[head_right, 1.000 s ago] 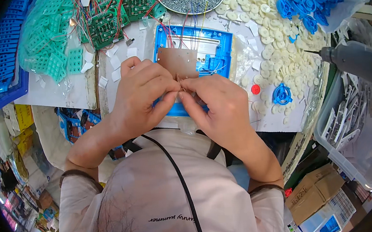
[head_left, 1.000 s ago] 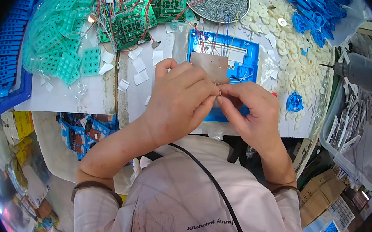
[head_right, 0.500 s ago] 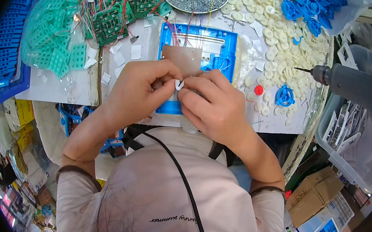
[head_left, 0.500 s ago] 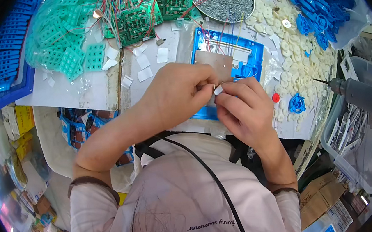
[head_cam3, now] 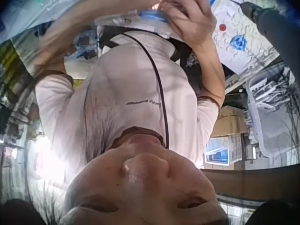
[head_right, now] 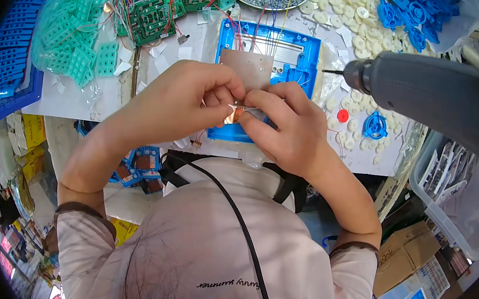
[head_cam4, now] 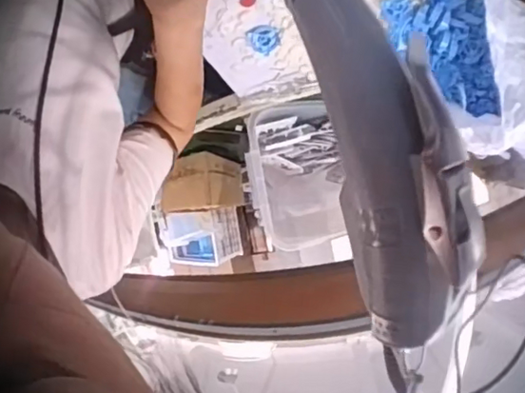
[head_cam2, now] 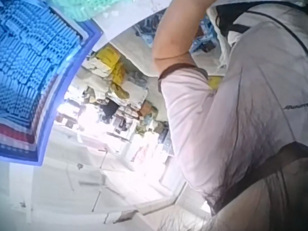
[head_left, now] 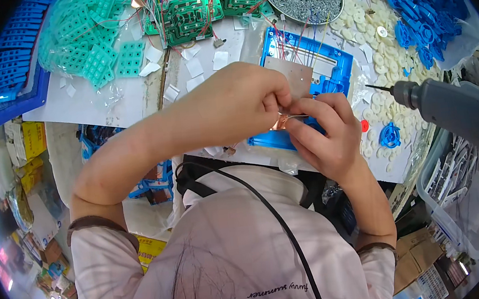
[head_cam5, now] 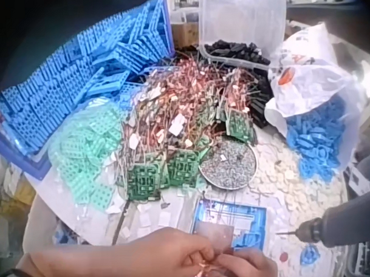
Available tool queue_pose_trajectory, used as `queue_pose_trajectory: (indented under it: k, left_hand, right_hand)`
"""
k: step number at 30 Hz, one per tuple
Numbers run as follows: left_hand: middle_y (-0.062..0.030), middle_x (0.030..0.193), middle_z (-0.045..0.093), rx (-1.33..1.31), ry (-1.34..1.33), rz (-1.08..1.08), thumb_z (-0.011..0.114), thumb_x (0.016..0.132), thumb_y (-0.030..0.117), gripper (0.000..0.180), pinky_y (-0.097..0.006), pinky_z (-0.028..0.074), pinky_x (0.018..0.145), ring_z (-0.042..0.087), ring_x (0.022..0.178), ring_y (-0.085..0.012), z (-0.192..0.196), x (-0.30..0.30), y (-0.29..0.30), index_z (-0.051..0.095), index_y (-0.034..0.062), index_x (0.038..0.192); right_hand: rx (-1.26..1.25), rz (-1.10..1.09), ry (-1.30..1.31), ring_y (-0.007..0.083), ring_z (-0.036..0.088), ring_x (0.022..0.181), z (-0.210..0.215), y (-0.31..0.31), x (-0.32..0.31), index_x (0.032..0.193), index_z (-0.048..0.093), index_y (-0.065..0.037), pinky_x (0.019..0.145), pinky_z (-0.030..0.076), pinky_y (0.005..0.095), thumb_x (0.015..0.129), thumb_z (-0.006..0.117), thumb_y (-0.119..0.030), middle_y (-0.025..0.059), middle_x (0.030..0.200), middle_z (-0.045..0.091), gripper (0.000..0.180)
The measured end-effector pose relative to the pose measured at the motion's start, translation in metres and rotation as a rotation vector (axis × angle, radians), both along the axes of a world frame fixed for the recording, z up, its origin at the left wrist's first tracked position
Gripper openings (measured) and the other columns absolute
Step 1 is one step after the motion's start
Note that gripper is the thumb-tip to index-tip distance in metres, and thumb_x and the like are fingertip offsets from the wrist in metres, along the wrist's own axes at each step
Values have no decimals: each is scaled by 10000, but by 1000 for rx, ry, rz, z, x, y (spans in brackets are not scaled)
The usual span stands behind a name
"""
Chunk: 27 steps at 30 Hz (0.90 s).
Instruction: Assembling electronic toy components by placing circuit boards and wiring into plastic housings and securing them with an electric screwdriver.
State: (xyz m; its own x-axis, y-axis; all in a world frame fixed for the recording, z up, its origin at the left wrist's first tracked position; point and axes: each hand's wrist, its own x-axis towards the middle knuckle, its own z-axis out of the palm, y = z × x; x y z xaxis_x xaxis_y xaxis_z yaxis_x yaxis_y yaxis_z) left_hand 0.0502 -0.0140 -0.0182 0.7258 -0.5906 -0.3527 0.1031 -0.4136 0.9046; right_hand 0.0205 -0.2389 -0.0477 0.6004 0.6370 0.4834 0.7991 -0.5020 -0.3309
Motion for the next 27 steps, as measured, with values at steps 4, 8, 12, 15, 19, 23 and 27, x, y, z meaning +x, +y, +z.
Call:
queue_pose_trajectory:
  k: [4, 8, 12, 15, 19, 23, 27]
  left_hand:
    - [-123, 778, 670, 81, -412, 65, 654, 874, 29, 138, -381, 530, 623, 683, 710, -276, -6, -21, -8, 592, 16, 997]
    - [-164, 792, 642, 86, -542, 131, 636, 879, 30, 155, -483, 491, 633, 637, 745, -411, -15, -34, -12, 541, 46, 1001]
    - [-169, 822, 644, 98, -538, 126, 645, 876, 36, 168, -493, 488, 636, 641, 766, -409, -13, -35, -12, 532, 42, 1000]
    - [-170, 814, 632, 127, -550, 96, 652, 876, 45, 166, -496, 482, 637, 631, 769, -409, -16, -35, -11, 525, 36, 983]
    - [-171, 806, 616, 153, -538, 73, 653, 879, 53, 169, -500, 475, 639, 619, 767, -409, -14, -35, -11, 507, 28, 961]
    - [-173, 807, 610, 136, -563, 96, 648, 885, 51, 170, -495, 470, 633, 615, 763, -407, -19, -37, -11, 493, 29, 952]
    - [-170, 796, 609, 110, -538, 101, 645, 887, 49, 164, -489, 465, 622, 610, 749, -413, -17, -35, -11, 489, 33, 934]
  right_hand:
    - [-49, 19, -19, 223, 586, 834, -6, 0, 0, 847, 710, -102, 614, 478, 297, 698, 741, -161, 9, 897, 630, 163]
    - [-50, 65, 27, 236, 585, 834, -5, 3, 1, 826, 693, -83, 651, 445, 341, 717, 725, -152, 20, 850, 597, 132]
    - [-68, 86, 36, 239, 586, 850, -5, 4, 3, 845, 708, -75, 678, 428, 357, 714, 720, -143, 25, 832, 585, 148]
    - [-94, 77, 42, 238, 581, 851, -3, 5, 2, 859, 719, -73, 692, 432, 358, 712, 719, -141, 23, 823, 578, 161]
    - [-95, 63, 40, 238, 576, 844, -4, 6, 0, 859, 723, -71, 699, 436, 362, 710, 719, -138, 20, 823, 579, 163]
    - [-87, 55, 53, 246, 575, 846, -4, 6, -1, 851, 721, -68, 702, 441, 368, 708, 720, -133, 24, 828, 583, 157]
    - [-144, 30, 97, 261, 574, 877, 3, 5, -7, 890, 728, -52, 738, 445, 380, 712, 717, -126, 33, 845, 585, 193]
